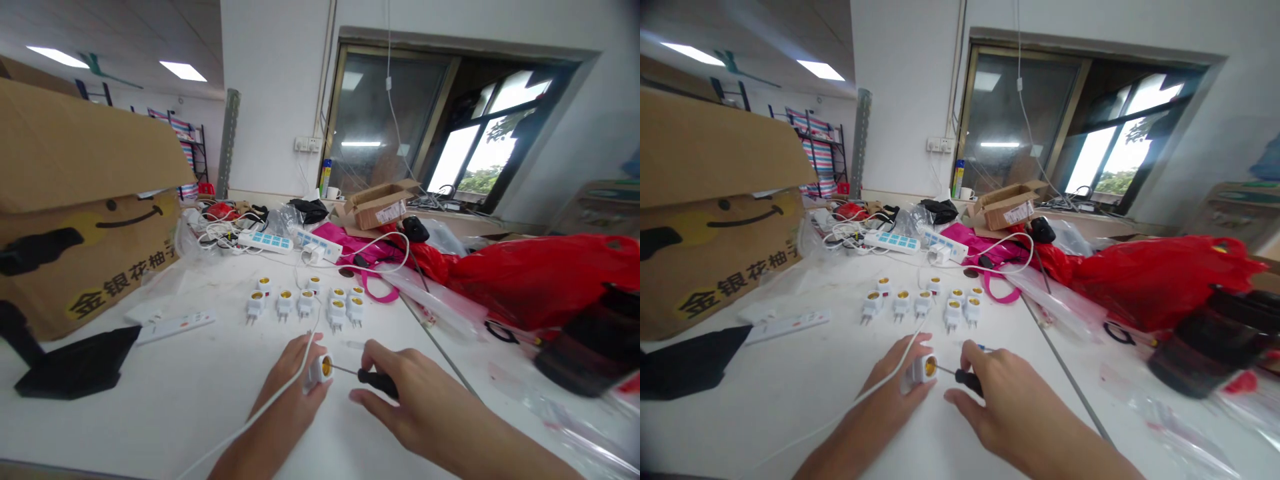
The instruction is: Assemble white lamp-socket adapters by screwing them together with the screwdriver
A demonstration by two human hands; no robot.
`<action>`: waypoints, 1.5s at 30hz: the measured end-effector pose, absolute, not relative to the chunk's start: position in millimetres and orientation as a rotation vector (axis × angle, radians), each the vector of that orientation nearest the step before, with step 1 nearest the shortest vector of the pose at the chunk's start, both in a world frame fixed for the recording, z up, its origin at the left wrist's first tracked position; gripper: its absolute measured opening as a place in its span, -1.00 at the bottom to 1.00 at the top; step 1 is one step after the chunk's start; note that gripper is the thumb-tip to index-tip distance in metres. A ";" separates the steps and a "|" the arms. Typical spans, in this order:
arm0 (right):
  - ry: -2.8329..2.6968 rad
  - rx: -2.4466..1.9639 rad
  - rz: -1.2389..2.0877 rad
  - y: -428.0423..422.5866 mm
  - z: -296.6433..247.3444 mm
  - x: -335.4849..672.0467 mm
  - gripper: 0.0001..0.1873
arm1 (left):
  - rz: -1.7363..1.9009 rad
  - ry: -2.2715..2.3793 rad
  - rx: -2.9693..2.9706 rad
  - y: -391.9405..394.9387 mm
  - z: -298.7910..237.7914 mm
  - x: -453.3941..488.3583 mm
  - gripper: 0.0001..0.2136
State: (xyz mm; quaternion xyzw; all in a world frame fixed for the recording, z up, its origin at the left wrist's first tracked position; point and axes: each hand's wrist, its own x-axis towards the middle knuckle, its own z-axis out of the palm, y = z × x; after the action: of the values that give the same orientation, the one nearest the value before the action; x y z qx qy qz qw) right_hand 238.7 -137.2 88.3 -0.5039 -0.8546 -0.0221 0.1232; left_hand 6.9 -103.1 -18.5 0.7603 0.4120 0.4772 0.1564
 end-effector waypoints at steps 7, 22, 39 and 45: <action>-2.487 -1.448 -0.092 -132.4 93.5 250.8 -0.74 | 1.273 1.040 2.461 -72.0 18.3 8.8 -0.60; -1.694 -1.819 1.085 -117.1 54.5 227.7 -0.45 | 1.168 0.875 2.694 -53.5 1.1 -1.6 -0.52; -2.715 -1.457 0.173 -89.7 156.0 235.0 -0.94 | 1.096 1.032 2.210 -51.2 -5.9 7.4 -0.55; -2.703 -1.341 0.401 -53.4 182.3 222.2 -0.66 | 1.039 1.152 2.113 -49.0 -8.1 -0.4 -0.52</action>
State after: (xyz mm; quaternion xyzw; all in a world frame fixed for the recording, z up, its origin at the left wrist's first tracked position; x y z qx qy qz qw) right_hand 222.2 -53.4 182.3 -0.4400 -0.8870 0.1316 0.0489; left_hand -0.4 -49.0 -8.1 0.7789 0.4248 0.3832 0.2571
